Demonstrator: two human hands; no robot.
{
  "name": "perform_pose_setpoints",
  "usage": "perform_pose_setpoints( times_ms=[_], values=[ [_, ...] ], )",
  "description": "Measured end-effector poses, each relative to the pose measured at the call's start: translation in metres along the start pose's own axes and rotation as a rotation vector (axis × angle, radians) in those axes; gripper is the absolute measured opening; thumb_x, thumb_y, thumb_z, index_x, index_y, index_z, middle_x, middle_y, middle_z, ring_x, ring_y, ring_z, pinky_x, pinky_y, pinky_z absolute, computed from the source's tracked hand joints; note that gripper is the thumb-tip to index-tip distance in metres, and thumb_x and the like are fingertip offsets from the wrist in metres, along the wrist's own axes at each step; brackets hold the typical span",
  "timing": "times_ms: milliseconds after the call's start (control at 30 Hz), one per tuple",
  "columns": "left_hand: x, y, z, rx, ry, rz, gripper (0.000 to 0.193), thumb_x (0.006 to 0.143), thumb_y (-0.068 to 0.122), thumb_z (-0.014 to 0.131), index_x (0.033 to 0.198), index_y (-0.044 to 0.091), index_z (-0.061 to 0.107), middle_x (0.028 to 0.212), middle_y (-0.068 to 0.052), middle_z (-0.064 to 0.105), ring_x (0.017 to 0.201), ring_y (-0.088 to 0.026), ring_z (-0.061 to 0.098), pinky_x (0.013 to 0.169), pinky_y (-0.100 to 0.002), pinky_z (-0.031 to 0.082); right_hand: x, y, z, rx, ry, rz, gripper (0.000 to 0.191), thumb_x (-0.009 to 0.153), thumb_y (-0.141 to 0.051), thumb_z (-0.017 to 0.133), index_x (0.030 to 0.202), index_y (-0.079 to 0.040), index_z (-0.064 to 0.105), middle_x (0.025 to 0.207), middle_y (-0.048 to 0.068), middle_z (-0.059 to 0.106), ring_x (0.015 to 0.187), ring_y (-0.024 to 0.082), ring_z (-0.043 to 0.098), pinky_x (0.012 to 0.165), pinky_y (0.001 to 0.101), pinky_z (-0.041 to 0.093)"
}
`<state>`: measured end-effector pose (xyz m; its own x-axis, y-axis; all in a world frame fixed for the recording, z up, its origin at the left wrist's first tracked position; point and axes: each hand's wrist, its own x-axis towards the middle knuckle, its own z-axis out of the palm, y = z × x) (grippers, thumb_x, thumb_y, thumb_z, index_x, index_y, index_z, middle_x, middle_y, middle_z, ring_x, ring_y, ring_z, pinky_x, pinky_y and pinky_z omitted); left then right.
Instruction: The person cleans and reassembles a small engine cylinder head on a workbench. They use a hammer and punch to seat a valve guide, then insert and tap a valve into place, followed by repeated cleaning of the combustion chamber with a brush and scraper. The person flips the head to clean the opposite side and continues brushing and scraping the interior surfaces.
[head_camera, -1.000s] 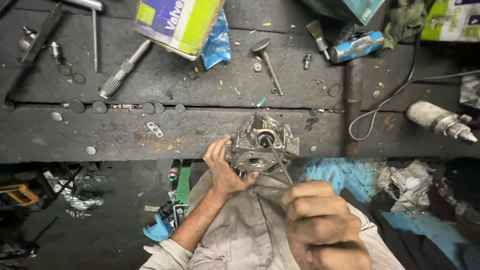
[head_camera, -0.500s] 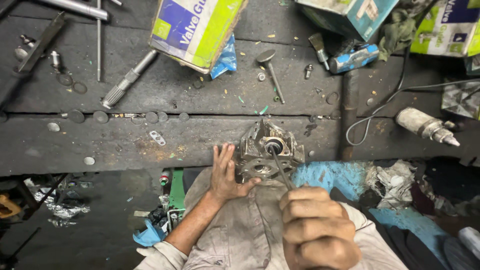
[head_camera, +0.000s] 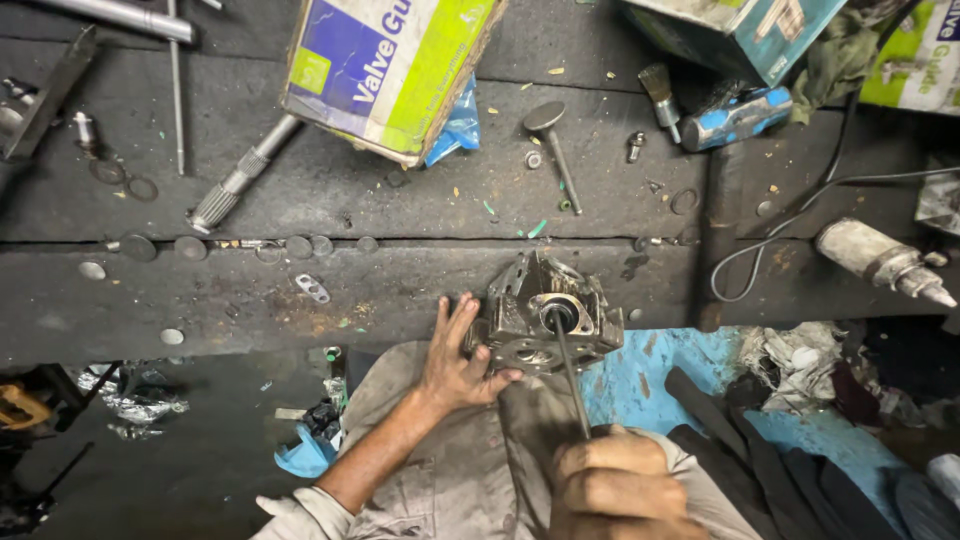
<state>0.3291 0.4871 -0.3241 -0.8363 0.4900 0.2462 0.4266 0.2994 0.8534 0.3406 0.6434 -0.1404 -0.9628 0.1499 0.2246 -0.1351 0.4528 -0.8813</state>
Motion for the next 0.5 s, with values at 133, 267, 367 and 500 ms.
perform_pose_setpoints(
  times_ms=[133, 267, 367, 500],
  values=[
    [0.005, 0.0, -0.002, 0.012, 0.006, -0.002, 0.109, 0.096, 0.058, 0.071, 0.169, 0.032, -0.005, 0.161, -0.025, 0.026, 0.146, -0.049, 0.041, 0.123, -0.071, 0.026, -0.017, 0.003, 0.029, 0.008, 0.253, -0.069, 0.054, 0.08, 0.003, 0.08, 0.043, -0.011, 0.043, 0.045, 0.0, 0.056, 0.035, 0.01, 0.053, 0.048, 0.0202, 0.048],
    [0.024, -0.002, -0.005, 0.013, 0.017, 0.063, 0.108, 0.099, 0.055, 0.07, 0.169, 0.028, -0.007, 0.161, -0.027, 0.025, 0.147, -0.049, 0.04, 0.124, -0.072, 0.026, -0.017, 0.015, 0.031, -0.038, 0.117, -0.369, 0.054, 0.089, -0.002, 0.072, 0.044, -0.009, 0.042, 0.044, 0.001, 0.054, 0.033, 0.012, 0.05, 0.044, 0.0245, 0.047],
    [0.032, 0.005, -0.01, -0.006, 0.0, 0.012, 0.107, 0.099, 0.053, 0.07, 0.169, 0.026, -0.007, 0.158, -0.027, 0.027, 0.146, -0.048, 0.042, 0.123, -0.072, 0.028, -0.002, 0.021, 0.012, 0.235, -0.171, -0.375, 0.052, 0.093, -0.003, 0.065, 0.047, -0.008, 0.043, 0.045, 0.004, 0.054, 0.033, 0.015, 0.05, 0.04, 0.0299, 0.048],
    [0.046, 0.0, -0.012, -0.002, 0.021, 0.087, 0.107, 0.102, 0.054, 0.067, 0.169, 0.024, -0.011, 0.156, -0.03, 0.026, 0.145, -0.049, 0.042, 0.122, -0.072, 0.03, 0.04, 0.009, 0.008, 0.554, 0.146, -0.384, 0.044, 0.099, -0.006, 0.052, 0.059, -0.01, 0.034, 0.044, 0.005, 0.048, 0.034, 0.015, 0.042, 0.038, 0.0333, 0.042]
  ],
)
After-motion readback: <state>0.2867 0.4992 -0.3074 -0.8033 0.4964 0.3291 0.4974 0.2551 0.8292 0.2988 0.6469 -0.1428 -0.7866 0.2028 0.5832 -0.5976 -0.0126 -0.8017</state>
